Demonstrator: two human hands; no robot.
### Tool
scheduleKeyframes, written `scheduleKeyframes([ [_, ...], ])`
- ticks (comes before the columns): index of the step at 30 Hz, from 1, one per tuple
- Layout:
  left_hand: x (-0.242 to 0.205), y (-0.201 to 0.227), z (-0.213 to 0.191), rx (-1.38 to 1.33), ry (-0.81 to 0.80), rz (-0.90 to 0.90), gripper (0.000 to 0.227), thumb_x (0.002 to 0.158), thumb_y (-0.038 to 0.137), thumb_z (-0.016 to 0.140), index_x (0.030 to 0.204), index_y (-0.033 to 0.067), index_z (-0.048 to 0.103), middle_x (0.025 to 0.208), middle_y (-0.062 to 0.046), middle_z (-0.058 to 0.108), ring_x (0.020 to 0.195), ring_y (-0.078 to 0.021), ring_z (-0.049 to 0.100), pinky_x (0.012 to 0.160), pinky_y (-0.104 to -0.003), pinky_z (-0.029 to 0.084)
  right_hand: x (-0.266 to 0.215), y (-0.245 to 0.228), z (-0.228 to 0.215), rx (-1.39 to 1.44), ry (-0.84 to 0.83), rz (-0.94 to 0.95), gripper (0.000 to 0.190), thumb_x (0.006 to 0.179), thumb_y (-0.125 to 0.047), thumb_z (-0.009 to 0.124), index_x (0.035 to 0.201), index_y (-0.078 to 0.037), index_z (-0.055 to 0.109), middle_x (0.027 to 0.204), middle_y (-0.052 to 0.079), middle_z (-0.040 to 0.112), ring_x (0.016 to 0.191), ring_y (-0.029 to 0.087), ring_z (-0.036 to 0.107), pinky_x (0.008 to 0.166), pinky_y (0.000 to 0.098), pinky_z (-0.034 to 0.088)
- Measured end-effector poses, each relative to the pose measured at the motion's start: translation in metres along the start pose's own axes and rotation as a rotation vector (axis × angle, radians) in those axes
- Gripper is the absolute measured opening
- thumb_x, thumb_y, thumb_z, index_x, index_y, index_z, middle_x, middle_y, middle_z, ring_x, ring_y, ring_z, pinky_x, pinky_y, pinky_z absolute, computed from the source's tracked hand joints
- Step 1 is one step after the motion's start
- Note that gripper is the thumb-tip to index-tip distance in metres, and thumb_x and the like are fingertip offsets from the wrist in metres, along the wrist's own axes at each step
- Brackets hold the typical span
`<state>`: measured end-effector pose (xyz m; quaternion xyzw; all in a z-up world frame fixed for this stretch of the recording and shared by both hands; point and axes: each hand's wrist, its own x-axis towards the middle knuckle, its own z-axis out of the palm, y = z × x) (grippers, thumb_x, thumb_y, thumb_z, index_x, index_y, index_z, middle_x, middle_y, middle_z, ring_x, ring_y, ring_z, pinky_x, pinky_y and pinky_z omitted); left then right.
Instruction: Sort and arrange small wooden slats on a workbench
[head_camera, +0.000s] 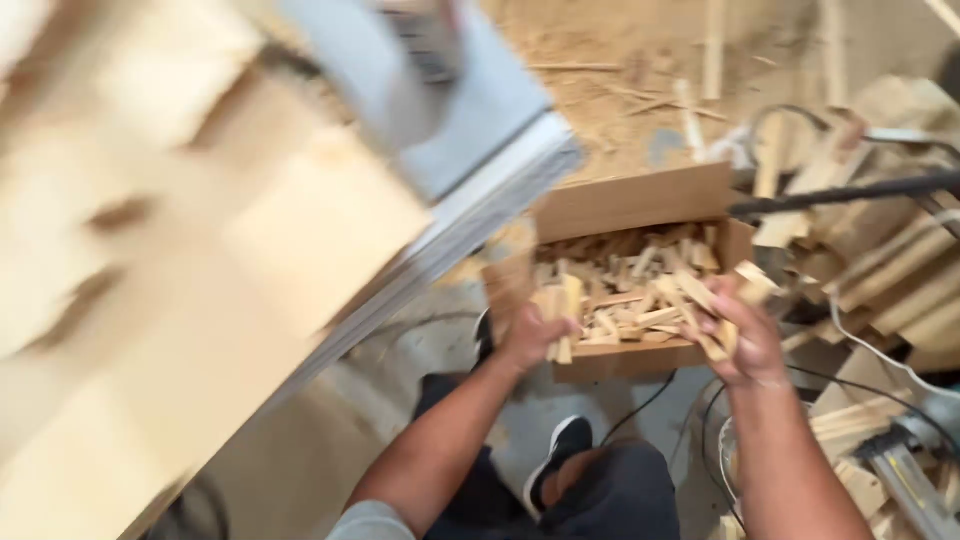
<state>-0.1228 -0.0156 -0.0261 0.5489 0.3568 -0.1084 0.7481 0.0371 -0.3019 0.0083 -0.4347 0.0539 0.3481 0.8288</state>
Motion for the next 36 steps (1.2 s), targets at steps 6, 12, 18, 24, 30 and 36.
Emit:
scheduleKeyframes([
  [6, -0.189, 0.049, -0.012, 0.506, -0.033, -0.081, 0.051, 0.063, 0.047, 0.076, 0.104, 0.0164, 0.067, 0.099, -0.004, 0.069, 0.086, -0.0206, 0.063, 0.078, -0.036, 0.049, -0.1, -0.085, 0.125, -0.034, -0.019, 0.143, 0.011, 0.093, -0.016, 0.069, 0.087, -0.016, 0.06, 0.096, 0.005, 0.067, 0.061, 0.006, 0.055, 0.054, 0.0273, 0.049],
  [12, -0.392, 0.151, -0.04, 0.111, -0.054, -0.014, 0.031, 0.07, 0.019, 0.081, 0.095, 0.0132, 0.063, 0.089, 0.001, 0.07, 0.077, -0.0099, 0.063, 0.07, -0.029, 0.055, -0.183, -0.127, 0.214, -0.332, 0.015, 0.165, 0.028, 0.091, -0.022, 0.07, 0.108, -0.002, 0.062, 0.06, 0.003, 0.051, 0.049, 0.009, 0.05, 0.046, 0.036, 0.052],
  [18, -0.499, 0.182, -0.061, -0.528, 0.097, 0.059, 0.036, 0.077, 0.0, 0.078, 0.11, -0.003, 0.062, 0.092, -0.021, 0.074, 0.073, -0.0286, 0.075, 0.064, -0.042, 0.064, -0.161, -0.109, 0.209, -0.465, -0.027, 0.446, 0.03, 0.088, -0.016, 0.067, 0.116, -0.005, 0.064, 0.05, 0.02, 0.049, 0.041, 0.043, 0.057, 0.048, 0.0503, 0.05],
  [24, -0.555, 0.206, -0.105, -0.67, 0.3, 0.217, 0.041, 0.077, -0.004, 0.077, 0.114, -0.0089, 0.061, 0.089, -0.026, 0.073, 0.069, -0.0307, 0.074, 0.062, -0.043, 0.066, -0.209, -0.155, 0.441, -0.731, -0.257, 0.355, 0.033, 0.101, -0.011, 0.056, 0.117, 0.016, 0.063, 0.063, 0.018, 0.048, 0.051, 0.035, 0.054, 0.051, 0.049, 0.051],
  [30, -0.576, 0.213, -0.173, -0.742, 0.462, 0.269, 0.027, 0.073, 0.004, 0.077, 0.095, -0.009, 0.071, 0.082, -0.02, 0.074, 0.067, -0.0303, 0.074, 0.061, -0.042, 0.062, -0.176, -0.111, 0.528, -0.563, -0.341, 0.266, 0.025, 0.094, -0.014, 0.064, 0.111, 0.004, 0.067, 0.059, 0.013, 0.051, 0.049, 0.031, 0.057, 0.048, 0.0367, 0.044],
  [36, -0.574, 0.245, -0.226, -0.712, 0.518, 0.172, 0.03, 0.08, 0.003, 0.072, 0.105, -0.0116, 0.07, 0.086, -0.022, 0.074, 0.072, -0.0306, 0.074, 0.058, -0.042, 0.062, -0.157, -0.102, 0.634, -0.642, -0.502, 0.325, 0.016, 0.105, -0.01, 0.055, 0.094, 0.0, 0.059, 0.069, 0.012, 0.058, 0.052, 0.025, 0.059, 0.052, 0.0366, 0.057],
])
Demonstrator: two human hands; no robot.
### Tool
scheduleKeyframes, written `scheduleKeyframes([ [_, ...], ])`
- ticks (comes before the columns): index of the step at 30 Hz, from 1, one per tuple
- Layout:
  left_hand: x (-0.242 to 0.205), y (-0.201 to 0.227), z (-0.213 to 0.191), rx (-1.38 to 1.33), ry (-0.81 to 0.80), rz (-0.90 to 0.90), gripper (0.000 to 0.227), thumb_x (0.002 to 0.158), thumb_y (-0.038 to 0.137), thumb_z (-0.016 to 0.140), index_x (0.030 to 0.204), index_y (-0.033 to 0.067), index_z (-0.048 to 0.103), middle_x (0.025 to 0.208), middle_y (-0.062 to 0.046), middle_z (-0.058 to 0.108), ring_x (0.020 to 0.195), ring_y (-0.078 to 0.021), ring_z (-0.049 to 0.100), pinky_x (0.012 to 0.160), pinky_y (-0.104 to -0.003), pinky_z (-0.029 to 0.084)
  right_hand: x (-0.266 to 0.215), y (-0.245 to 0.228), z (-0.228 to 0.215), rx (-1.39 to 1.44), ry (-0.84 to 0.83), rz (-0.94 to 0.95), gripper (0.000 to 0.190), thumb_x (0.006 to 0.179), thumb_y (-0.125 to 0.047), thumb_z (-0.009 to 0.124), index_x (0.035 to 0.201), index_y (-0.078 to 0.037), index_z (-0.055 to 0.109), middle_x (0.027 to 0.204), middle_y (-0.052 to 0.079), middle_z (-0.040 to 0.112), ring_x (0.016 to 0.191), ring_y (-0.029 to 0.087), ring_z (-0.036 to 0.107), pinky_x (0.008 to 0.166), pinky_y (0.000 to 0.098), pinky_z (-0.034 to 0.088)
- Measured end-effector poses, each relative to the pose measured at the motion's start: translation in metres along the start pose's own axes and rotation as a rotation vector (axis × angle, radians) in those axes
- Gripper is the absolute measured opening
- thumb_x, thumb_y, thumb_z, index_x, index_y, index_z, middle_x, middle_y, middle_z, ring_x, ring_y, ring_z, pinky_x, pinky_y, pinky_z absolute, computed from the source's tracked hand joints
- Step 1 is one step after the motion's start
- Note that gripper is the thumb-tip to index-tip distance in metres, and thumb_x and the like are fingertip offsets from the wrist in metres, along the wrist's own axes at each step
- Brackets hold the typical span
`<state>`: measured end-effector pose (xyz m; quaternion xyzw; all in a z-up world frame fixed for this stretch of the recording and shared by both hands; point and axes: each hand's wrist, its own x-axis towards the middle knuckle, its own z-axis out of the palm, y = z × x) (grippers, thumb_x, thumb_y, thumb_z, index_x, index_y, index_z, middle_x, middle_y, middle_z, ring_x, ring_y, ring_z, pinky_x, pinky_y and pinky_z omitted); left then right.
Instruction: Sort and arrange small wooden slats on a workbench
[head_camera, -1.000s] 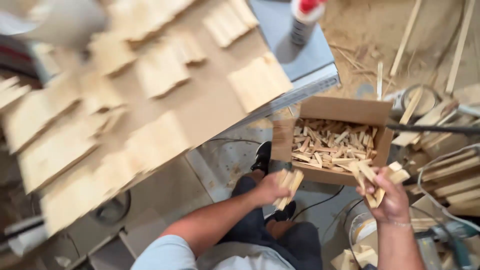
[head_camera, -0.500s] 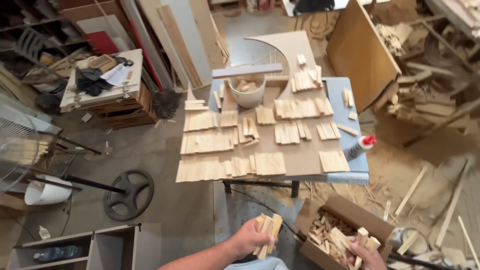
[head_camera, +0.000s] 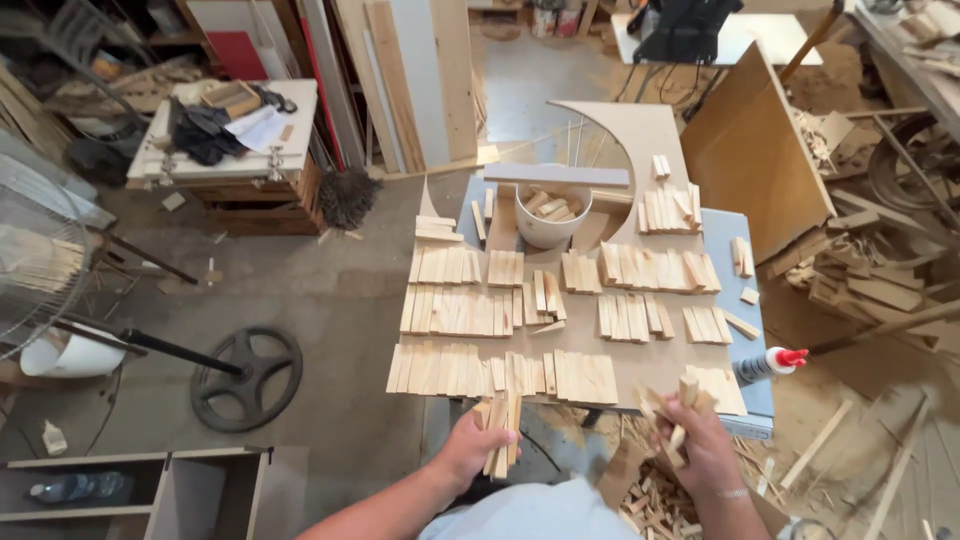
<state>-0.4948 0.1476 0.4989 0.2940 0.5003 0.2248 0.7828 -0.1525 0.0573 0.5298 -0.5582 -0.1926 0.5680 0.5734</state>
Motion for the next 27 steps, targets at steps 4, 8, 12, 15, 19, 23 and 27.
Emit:
scheduleKeyframes([
  [4, 0.067, -0.033, -0.016, -0.014, 0.005, 0.064, 0.02, 0.074, 0.006, 0.079, 0.088, -0.0062, 0.074, 0.07, -0.019, 0.073, 0.056, -0.0245, 0.069, 0.052, -0.036, 0.058, 0.04, -0.003, 0.033, -0.064, 0.197, -0.034, 0.024, 0.093, -0.02, 0.065, 0.074, -0.009, 0.054, 0.058, 0.004, 0.047, 0.045, 0.016, 0.046, 0.038, 0.0272, 0.034],
  [8, 0.091, -0.052, -0.007, 0.002, 0.139, 0.263, 0.048, 0.072, 0.003, 0.088, 0.114, -0.0075, 0.068, 0.094, -0.024, 0.075, 0.079, -0.0309, 0.074, 0.067, -0.048, 0.064, 0.059, -0.027, 0.057, 0.033, 0.144, 0.0, 0.015, 0.087, -0.017, 0.074, 0.087, -0.007, 0.063, 0.052, 0.009, 0.048, 0.04, 0.016, 0.044, 0.038, 0.0316, 0.048],
  [12, 0.094, -0.05, 0.002, -0.087, 0.303, 0.358, 0.055, 0.073, -0.004, 0.085, 0.124, -0.0025, 0.065, 0.098, -0.022, 0.074, 0.082, -0.0267, 0.073, 0.073, -0.049, 0.065, 0.096, -0.051, 0.077, 0.058, -0.032, 0.08, 0.014, 0.083, -0.007, 0.077, 0.09, -0.002, 0.067, 0.058, 0.007, 0.054, 0.048, 0.017, 0.058, 0.043, 0.0383, 0.057],
  [15, 0.091, -0.06, 0.007, -0.153, 0.37, 0.371, 0.057, 0.073, -0.005, 0.082, 0.126, -0.0022, 0.062, 0.095, -0.023, 0.073, 0.082, -0.0313, 0.075, 0.075, -0.05, 0.066, 0.148, 0.001, 0.05, -0.032, -0.139, 0.068, 0.015, 0.087, -0.006, 0.076, 0.091, -0.002, 0.063, 0.06, 0.005, 0.05, 0.047, 0.016, 0.056, 0.044, 0.037, 0.058],
  [19, 0.073, -0.047, 0.009, -0.146, 0.445, 0.429, 0.05, 0.073, -0.004, 0.082, 0.119, -0.0006, 0.064, 0.089, -0.021, 0.072, 0.075, -0.0295, 0.074, 0.07, -0.046, 0.065, 0.168, 0.003, 0.054, -0.218, -0.12, -0.032, 0.023, 0.086, -0.009, 0.078, 0.081, -0.004, 0.056, 0.05, 0.008, 0.047, 0.03, 0.016, 0.049, 0.034, 0.0291, 0.051],
  [23, 0.08, -0.048, -0.002, -0.123, 0.488, 0.473, 0.047, 0.073, -0.005, 0.081, 0.117, 0.0012, 0.066, 0.087, -0.02, 0.072, 0.075, -0.0276, 0.073, 0.068, -0.046, 0.064, 0.193, 0.028, 0.051, -0.562, -0.057, -0.14, 0.015, 0.084, -0.015, 0.078, 0.09, -0.008, 0.067, 0.066, 0.009, 0.062, 0.055, 0.018, 0.063, 0.051, 0.0311, 0.053],
  [27, 0.072, -0.025, 0.004, -0.047, 0.515, 0.498, 0.046, 0.071, -0.005, 0.082, 0.114, 0.0018, 0.067, 0.088, -0.018, 0.072, 0.078, -0.0224, 0.069, 0.068, -0.045, 0.061, 0.189, 0.03, 0.069, -0.785, 0.004, -0.108, 0.017, 0.085, -0.027, 0.079, 0.096, -0.017, 0.071, 0.074, 0.004, 0.065, 0.07, 0.015, 0.061, 0.067, 0.0324, 0.051],
])
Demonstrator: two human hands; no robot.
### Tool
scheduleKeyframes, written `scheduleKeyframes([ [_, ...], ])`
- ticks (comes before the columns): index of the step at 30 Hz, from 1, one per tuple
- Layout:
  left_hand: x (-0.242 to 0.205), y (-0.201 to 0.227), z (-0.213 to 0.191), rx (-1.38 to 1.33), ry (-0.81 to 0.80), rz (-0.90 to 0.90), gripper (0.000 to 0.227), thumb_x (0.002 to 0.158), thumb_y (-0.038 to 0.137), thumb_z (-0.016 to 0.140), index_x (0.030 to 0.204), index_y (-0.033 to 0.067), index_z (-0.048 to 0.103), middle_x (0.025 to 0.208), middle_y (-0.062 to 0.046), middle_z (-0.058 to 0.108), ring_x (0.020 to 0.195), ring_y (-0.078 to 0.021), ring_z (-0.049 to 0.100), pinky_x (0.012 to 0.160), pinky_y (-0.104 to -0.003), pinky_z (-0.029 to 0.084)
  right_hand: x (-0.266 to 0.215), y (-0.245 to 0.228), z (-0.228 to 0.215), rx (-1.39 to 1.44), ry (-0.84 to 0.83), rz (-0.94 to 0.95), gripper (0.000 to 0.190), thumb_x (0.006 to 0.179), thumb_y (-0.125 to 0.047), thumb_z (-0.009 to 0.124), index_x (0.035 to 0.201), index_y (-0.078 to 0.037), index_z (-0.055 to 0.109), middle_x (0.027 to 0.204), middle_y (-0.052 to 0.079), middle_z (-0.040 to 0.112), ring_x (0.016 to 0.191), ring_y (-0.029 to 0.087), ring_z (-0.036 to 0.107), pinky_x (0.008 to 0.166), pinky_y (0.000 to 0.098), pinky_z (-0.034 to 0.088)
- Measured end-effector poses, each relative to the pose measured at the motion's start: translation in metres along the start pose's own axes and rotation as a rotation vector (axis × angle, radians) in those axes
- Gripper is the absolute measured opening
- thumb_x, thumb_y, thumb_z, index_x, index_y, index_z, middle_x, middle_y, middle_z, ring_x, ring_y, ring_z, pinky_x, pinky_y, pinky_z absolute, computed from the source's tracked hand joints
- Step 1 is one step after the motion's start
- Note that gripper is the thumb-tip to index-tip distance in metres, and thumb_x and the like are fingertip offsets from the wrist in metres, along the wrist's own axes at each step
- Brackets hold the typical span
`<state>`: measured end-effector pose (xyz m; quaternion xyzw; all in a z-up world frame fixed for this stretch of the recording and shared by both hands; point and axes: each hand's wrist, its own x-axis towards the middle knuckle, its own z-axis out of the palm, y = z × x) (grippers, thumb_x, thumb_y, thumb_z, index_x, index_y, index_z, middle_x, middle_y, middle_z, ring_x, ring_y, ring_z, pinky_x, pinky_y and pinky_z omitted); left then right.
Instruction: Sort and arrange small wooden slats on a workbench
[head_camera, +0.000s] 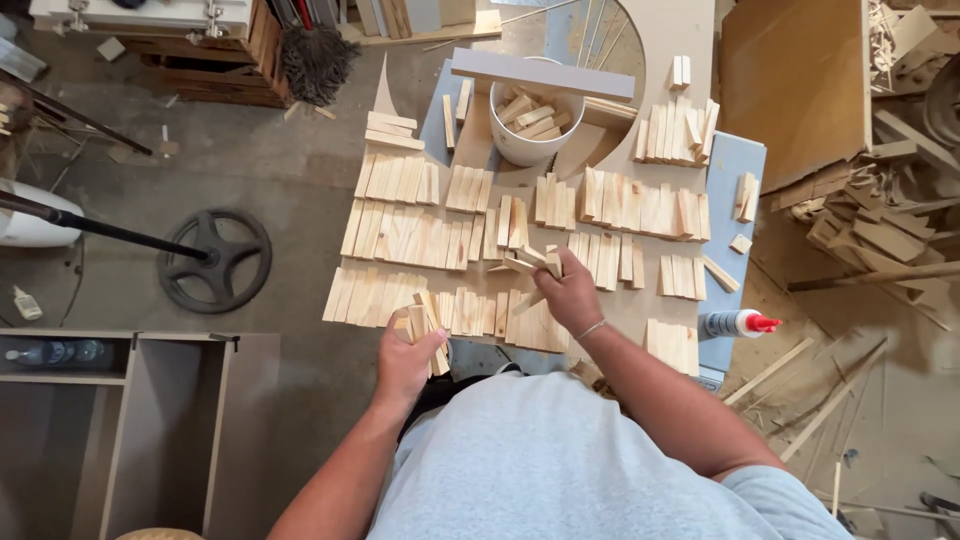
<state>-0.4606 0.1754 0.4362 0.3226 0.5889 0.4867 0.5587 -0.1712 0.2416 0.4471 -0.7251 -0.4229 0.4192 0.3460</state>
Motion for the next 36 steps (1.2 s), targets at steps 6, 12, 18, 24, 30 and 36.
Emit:
scheduleKeyframes([
  [6, -0.004, 0.035, 0.018, 0.115, -0.002, -0.052, 0.057, 0.068, -0.001, 0.083, 0.122, 0.0065, 0.067, 0.089, -0.013, 0.074, 0.081, -0.0178, 0.068, 0.077, -0.04, 0.059, 0.002, 0.009, 0.015, -0.091, 0.103, -0.171, 0.014, 0.086, -0.019, 0.073, 0.1, -0.021, 0.073, 0.085, 0.009, 0.069, 0.081, 0.026, 0.069, 0.075, 0.0397, 0.056],
  [12, -0.01, 0.078, 0.037, 0.262, -0.049, -0.087, 0.059, 0.07, 0.004, 0.085, 0.125, 0.0074, 0.065, 0.09, -0.019, 0.076, 0.078, -0.0228, 0.072, 0.076, -0.042, 0.06, 0.014, 0.035, 0.023, -0.231, 0.164, -0.567, 0.017, 0.082, -0.01, 0.075, 0.097, -0.018, 0.072, 0.084, 0.011, 0.067, 0.085, 0.034, 0.069, 0.076, 0.0445, 0.056],
  [18, 0.007, 0.107, 0.043, 0.599, -0.139, -0.161, 0.057, 0.077, 0.017, 0.079, 0.131, 0.0247, 0.064, 0.1, -0.013, 0.078, 0.07, -0.024, 0.071, 0.066, -0.035, 0.057, 0.027, 0.069, 0.02, -0.407, 0.045, -0.77, 0.038, 0.071, -0.011, 0.082, 0.105, -0.023, 0.071, 0.097, 0.001, 0.071, 0.102, 0.026, 0.068, 0.094, 0.0428, 0.051],
  [24, 0.036, 0.106, 0.05, 0.984, -0.257, -0.062, 0.06, 0.075, 0.043, 0.076, 0.133, 0.0322, 0.063, 0.109, -0.017, 0.075, 0.107, -0.0418, 0.071, 0.093, -0.052, 0.054, -0.006, -0.019, -0.031, -0.205, -0.175, -0.655, 0.053, 0.077, -0.003, 0.083, 0.126, -0.005, 0.065, 0.121, 0.023, 0.068, 0.113, 0.047, 0.062, 0.099, 0.0576, 0.048],
  [30, 0.082, 0.063, 0.043, 1.303, -0.566, 0.348, 0.049, 0.076, 0.038, 0.072, 0.122, 0.0225, 0.062, 0.102, -0.012, 0.074, 0.102, -0.0386, 0.072, 0.086, -0.054, 0.058, -0.027, -0.022, -0.11, 0.184, 0.164, -0.216, 0.02, 0.102, -0.003, 0.069, 0.122, -0.002, 0.066, 0.106, 0.013, 0.07, 0.097, 0.02, 0.069, 0.084, 0.0318, 0.06],
  [36, 0.093, 0.054, 0.062, 1.44, -0.695, 0.784, 0.04, 0.07, 0.021, 0.071, 0.108, 0.015, 0.061, 0.091, -0.009, 0.07, 0.089, -0.036, 0.072, 0.077, -0.05, 0.06, -0.062, 0.035, -0.109, 0.134, 0.248, -0.127, 0.01, 0.099, -0.003, 0.071, 0.11, -0.002, 0.073, 0.089, 0.014, 0.072, 0.078, 0.019, 0.068, 0.077, 0.0356, 0.059],
])
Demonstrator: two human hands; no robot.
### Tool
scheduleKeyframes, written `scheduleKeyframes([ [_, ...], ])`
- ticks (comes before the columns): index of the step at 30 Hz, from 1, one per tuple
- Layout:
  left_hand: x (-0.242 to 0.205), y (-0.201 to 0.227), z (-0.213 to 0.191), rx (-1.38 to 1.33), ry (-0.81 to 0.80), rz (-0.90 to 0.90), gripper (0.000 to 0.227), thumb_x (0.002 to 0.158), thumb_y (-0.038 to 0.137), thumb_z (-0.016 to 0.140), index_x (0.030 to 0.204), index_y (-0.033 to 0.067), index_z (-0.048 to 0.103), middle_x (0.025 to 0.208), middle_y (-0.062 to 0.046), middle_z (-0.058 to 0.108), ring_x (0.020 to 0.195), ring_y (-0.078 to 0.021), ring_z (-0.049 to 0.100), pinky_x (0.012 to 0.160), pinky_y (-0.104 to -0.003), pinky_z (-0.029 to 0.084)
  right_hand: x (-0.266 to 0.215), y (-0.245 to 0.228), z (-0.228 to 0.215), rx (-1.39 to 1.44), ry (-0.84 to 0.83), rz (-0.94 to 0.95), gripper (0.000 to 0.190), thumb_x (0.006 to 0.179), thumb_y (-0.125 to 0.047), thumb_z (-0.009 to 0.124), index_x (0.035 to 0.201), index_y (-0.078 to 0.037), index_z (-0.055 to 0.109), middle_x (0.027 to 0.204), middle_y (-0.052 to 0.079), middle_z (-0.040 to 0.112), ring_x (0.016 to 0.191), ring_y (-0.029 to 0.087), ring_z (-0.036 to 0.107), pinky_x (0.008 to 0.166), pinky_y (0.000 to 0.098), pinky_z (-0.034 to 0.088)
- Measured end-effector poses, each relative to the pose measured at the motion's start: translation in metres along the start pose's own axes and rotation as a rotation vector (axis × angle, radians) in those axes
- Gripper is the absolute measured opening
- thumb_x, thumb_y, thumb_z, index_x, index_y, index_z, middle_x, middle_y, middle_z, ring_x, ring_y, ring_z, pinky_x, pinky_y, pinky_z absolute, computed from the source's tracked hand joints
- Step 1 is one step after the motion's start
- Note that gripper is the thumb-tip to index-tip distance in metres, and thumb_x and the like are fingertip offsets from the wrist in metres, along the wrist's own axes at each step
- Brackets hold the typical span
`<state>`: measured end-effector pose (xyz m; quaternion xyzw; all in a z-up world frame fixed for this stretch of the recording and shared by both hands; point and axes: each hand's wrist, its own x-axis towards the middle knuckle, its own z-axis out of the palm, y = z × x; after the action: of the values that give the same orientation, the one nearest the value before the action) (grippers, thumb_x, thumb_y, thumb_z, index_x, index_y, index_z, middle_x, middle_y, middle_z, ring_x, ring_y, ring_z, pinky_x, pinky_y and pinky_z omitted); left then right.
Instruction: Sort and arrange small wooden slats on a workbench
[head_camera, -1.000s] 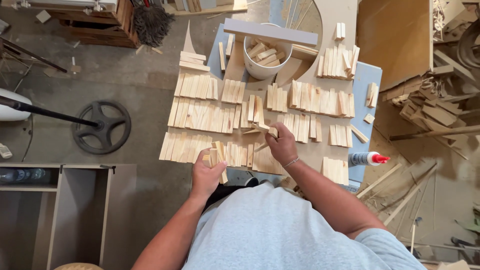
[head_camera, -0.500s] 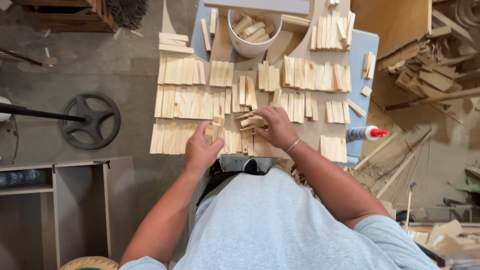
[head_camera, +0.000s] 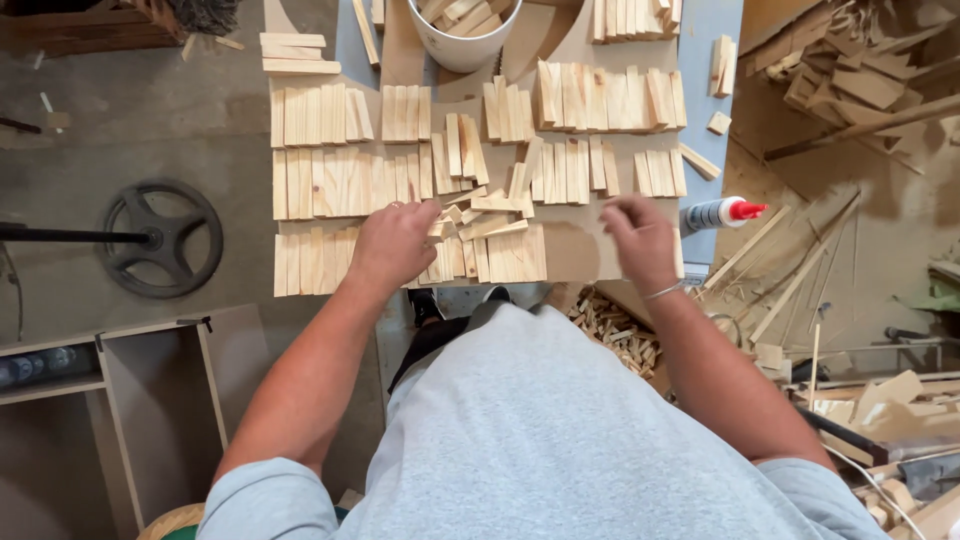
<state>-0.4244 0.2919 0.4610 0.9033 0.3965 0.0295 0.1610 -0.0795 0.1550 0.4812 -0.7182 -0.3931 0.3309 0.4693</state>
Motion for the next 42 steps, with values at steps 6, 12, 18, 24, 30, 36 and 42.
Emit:
scheduleKeyframes([
  [6, 0.016, -0.009, 0.03, 0.099, 0.069, 0.244, 0.035, 0.063, 0.024, 0.071, 0.096, 0.0156, 0.061, 0.084, -0.007, 0.068, 0.081, -0.0332, 0.071, 0.071, -0.044, 0.059, -0.02, 0.009, 0.058, -0.596, -0.306, -0.372, 0.03, 0.09, -0.02, 0.074, 0.12, -0.023, 0.073, 0.096, 0.007, 0.068, 0.09, 0.035, 0.07, 0.077, 0.0478, 0.058],
  [12, 0.027, -0.012, 0.033, 0.103, 0.009, 0.363, 0.039, 0.062, 0.029, 0.073, 0.097, 0.0164, 0.06, 0.085, -0.007, 0.065, 0.085, -0.0323, 0.07, 0.074, -0.045, 0.059, 0.0, 0.039, 0.094, -0.907, -0.174, -0.712, 0.018, 0.09, -0.026, 0.065, 0.108, -0.027, 0.066, 0.087, -0.002, 0.052, 0.083, 0.02, 0.063, 0.071, 0.0327, 0.056],
  [18, 0.031, -0.028, 0.046, 0.105, -0.013, 0.465, 0.046, 0.062, 0.03, 0.073, 0.106, 0.0212, 0.061, 0.091, -0.003, 0.064, 0.09, -0.0289, 0.069, 0.075, -0.042, 0.058, -0.016, 0.038, 0.086, -0.826, -0.221, -0.551, 0.019, 0.086, -0.029, 0.065, 0.092, -0.016, 0.054, 0.091, 0.004, 0.051, 0.091, 0.028, 0.06, 0.077, 0.0402, 0.051],
  [24, 0.036, -0.028, 0.046, 0.06, 0.012, 0.543, 0.05, 0.06, 0.032, 0.075, 0.108, 0.0234, 0.062, 0.084, -0.002, 0.062, 0.084, -0.0264, 0.068, 0.073, -0.041, 0.058, -0.066, 0.076, 0.032, -1.005, 0.292, -0.134, 0.021, 0.085, -0.045, 0.07, 0.081, -0.027, 0.059, 0.069, -0.004, 0.057, 0.072, 0.02, 0.068, 0.066, 0.0343, 0.056],
  [30, 0.04, 0.003, 0.003, 0.039, 0.142, 0.553, 0.059, 0.061, 0.033, 0.08, 0.116, 0.0178, 0.067, 0.099, -0.005, 0.067, 0.095, -0.0289, 0.068, 0.08, -0.042, 0.056, -0.087, 0.07, 0.022, -1.177, 0.524, -0.193, 0.02, 0.09, -0.043, 0.07, 0.092, -0.025, 0.06, 0.087, -0.006, 0.057, 0.078, 0.016, 0.064, 0.065, 0.0301, 0.054],
  [36, 0.049, 0.026, -0.017, 0.089, 0.281, 0.535, 0.06, 0.067, 0.044, 0.085, 0.119, 0.0192, 0.07, 0.113, -0.003, 0.066, 0.106, -0.0255, 0.066, 0.093, -0.039, 0.051, -0.117, 0.091, 0.006, -0.733, 0.581, 0.05, 0.026, 0.086, -0.036, 0.083, 0.099, -0.022, 0.064, 0.086, -0.002, 0.061, 0.078, 0.027, 0.069, 0.067, 0.0429, 0.057],
  [42, 0.091, 0.033, -0.004, -0.086, 0.312, 0.449, 0.025, 0.087, 0.038, 0.08, 0.099, 0.0183, 0.073, 0.091, -0.003, 0.065, 0.088, -0.027, 0.068, 0.079, -0.039, 0.053, -0.107, 0.083, 0.008, -0.784, 0.525, -0.191, 0.024, 0.092, -0.029, 0.08, 0.107, -0.012, 0.07, 0.089, 0.007, 0.06, 0.08, 0.031, 0.068, 0.071, 0.0419, 0.056],
])
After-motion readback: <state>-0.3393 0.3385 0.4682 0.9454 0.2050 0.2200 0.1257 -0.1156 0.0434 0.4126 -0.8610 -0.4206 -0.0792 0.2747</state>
